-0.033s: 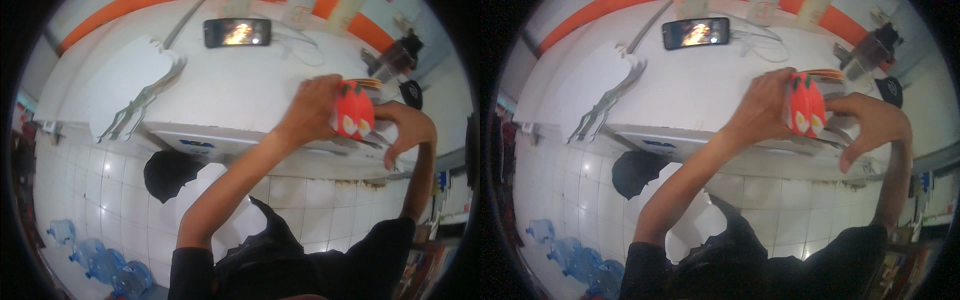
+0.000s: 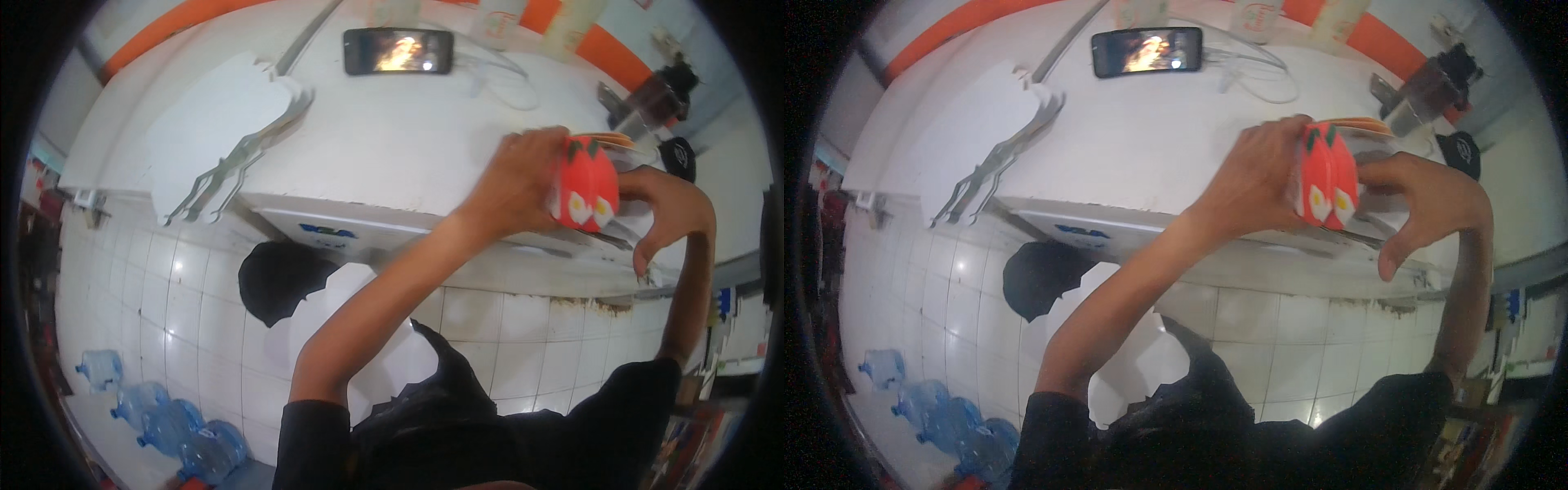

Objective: The person folds and assembles small, colorful cardboard boxes from flat sheets. They fold the flaps, tuck them into slots, and form the box shape, then place the finished boxes on a white counter. The process is repeated for multiple boxes.

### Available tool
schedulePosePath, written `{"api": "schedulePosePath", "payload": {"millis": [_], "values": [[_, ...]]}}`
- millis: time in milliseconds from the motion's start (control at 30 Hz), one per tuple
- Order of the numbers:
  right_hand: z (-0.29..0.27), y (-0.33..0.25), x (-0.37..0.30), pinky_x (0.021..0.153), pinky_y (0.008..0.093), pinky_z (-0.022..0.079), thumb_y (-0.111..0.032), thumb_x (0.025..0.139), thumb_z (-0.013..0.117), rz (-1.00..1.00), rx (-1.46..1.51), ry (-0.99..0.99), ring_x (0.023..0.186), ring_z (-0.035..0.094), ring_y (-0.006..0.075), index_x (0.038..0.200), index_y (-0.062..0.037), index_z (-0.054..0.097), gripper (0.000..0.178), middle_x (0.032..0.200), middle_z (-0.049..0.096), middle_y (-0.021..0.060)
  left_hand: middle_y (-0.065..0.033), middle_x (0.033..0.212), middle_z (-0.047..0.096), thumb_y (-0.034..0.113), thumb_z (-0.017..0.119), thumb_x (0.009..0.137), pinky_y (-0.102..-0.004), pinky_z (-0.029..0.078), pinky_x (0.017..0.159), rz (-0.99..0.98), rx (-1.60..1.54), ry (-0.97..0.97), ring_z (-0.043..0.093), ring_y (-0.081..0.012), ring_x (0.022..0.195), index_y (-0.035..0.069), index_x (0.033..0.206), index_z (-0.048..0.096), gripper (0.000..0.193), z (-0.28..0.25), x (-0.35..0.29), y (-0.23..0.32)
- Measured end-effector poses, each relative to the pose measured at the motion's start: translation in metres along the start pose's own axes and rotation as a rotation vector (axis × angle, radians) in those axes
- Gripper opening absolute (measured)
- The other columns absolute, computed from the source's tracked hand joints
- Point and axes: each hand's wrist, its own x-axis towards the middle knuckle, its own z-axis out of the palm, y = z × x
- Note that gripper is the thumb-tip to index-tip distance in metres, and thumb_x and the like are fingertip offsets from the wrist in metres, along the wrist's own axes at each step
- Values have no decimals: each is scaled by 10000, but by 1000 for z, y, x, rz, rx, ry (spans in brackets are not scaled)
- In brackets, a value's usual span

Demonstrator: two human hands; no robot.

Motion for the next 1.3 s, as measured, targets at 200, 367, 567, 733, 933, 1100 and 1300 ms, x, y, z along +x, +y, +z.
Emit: {"api": "schedulePosePath", "payload": {"millis": [200,367,567,733,933,1100,1300], "values": [[-31,17,45,884,337,517,-502,625,861,220,15,-154,950,660,233,1182,76,565,856,1124,641,179,-220,1166,571,424,887,507,-443,415,914,-365,-24,-200,573,-372,1079,-62,1332,370,1088,-10,1,-7],[-44,36,65,914,358,525,-613,847,634,391,-356,-95,1071,644,272,1251,89,535,816,1195,638,215,-233,1104,602,450,889,498,-434,411,922,-395,-63,-207,599,-374,1035,-85,1314,373,1104,-6,3,-7],[-51,61,55,898,371,544,-663,909,484,189,125,-89,1093,639,308,1338,64,460,845,1197,634,222,-230,1131,617,463,888,503,-414,384,987,-426,-114,-234,607,-367,1049,-80,1331,374,1116,-9,2,-11],[-54,43,51,885,353,546,-609,951,459,241,-55,27,1083,646,266,1257,29,561,715,1194,647,188,-237,1180,613,460,899,481,-403,373,1037,-469,-104,-242,590,-381,1113,-77,1375,358,1175,-11,5,-9],[-66,30,12,905,403,557,-517,972,474,-36,-79,357,1050,674,271,1128,-45,670,535,1148,666,152,-231,1247,602,477,901,477,-439,407,1043,-510,-77,-296,574,-393,1146,-54,1386,367,1181,-15,11,-5],[-42,6,-21,930,378,530,-496,951,529,-48,-176,511,1043,668,240,1164,-43,652,514,1143,676,122,-232,1239,610,458,905,495,-417,447,1016,-472,-142,-311,597,-411,1130,-55,1397,347,1178,-2,13,-3],[17,-1,0,939,371,511,-293,797,781,-21,-347,495,1068,647,190,1245,-73,597,532,1154,668,103,-227,1193,631,403,925,459,-417,344,1045,-407,-165,-177,594,-365,1133,-80,1447,253,1289,-1,3,-17]]}}
